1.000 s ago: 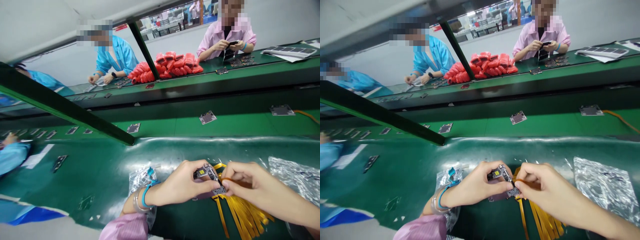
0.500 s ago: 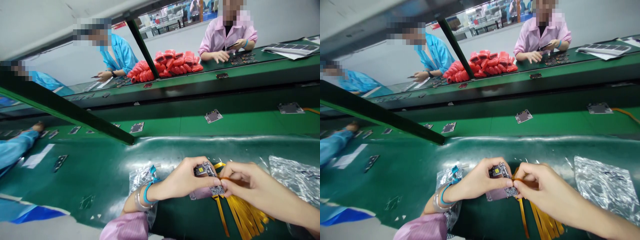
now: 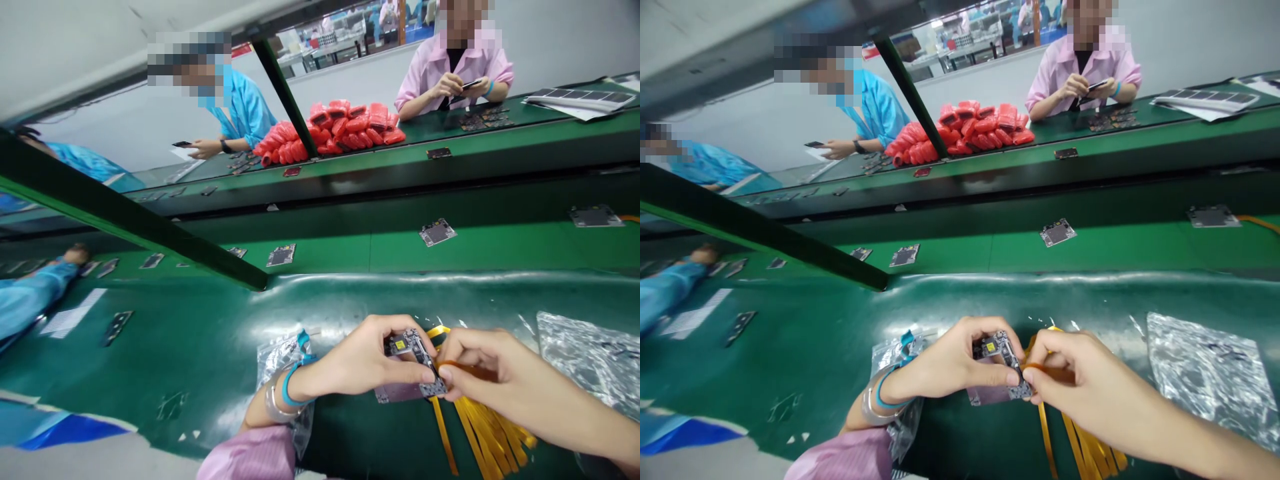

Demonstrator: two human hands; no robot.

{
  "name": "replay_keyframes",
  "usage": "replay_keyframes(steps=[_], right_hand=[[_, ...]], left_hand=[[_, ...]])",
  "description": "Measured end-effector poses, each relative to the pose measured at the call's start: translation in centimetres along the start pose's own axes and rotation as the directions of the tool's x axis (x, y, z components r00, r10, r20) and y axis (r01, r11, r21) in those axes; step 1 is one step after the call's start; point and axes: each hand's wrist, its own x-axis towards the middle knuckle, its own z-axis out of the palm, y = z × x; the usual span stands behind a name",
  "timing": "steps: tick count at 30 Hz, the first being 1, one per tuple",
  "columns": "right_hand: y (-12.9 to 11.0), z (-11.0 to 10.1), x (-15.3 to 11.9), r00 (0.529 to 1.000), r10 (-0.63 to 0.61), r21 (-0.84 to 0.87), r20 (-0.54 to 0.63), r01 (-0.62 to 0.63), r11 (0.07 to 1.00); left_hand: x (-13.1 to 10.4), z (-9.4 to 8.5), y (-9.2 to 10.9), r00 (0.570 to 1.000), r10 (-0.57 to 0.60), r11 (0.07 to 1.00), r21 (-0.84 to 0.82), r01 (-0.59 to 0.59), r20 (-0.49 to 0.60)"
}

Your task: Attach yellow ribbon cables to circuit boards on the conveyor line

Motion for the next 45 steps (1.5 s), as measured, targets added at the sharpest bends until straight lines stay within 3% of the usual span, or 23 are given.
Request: replay_keyframes(steps=[8, 21, 29, 40, 45], right_hand=[[0.2, -0.1, -0.4, 1.000, 0.003, -0.102, 0.013, -0.002, 0.995], [0.4, -0.4, 0.2, 0.995, 0.062, 0.011, -0.075, -0.061, 0.998], [-0.1, -0.1, 0.0, 0.996, 0.025, -0.139, -0.085, -0.037, 0.990], [1.1, -0.5, 0.6, 0.994, 0.028, -0.083, -0.101, -0.036, 0.996], [0.9, -0.4, 1.0, 0.995, 0.029, -0.029, -0.100, -0.032, 0.999]], left_hand=[[0.2, 0.6, 0.0, 0.998, -0.058, 0.998, -0.039, 0.057, -0.023], [0.3, 0.2, -0.3, 0.994, -0.036, 0.999, -0.025, 0.033, -0.102], [0.4, 0.4, -0.4, 0.996, 0.006, 0.995, 0.096, 0.003, -0.089], [1.0, -0.2, -0.7, 0.997, 0.045, 0.998, 0.044, -0.042, -0.062], [1.5, -0.4, -0.8, 0.994, 0.039, 0.995, 0.101, -0.028, -0.106]])
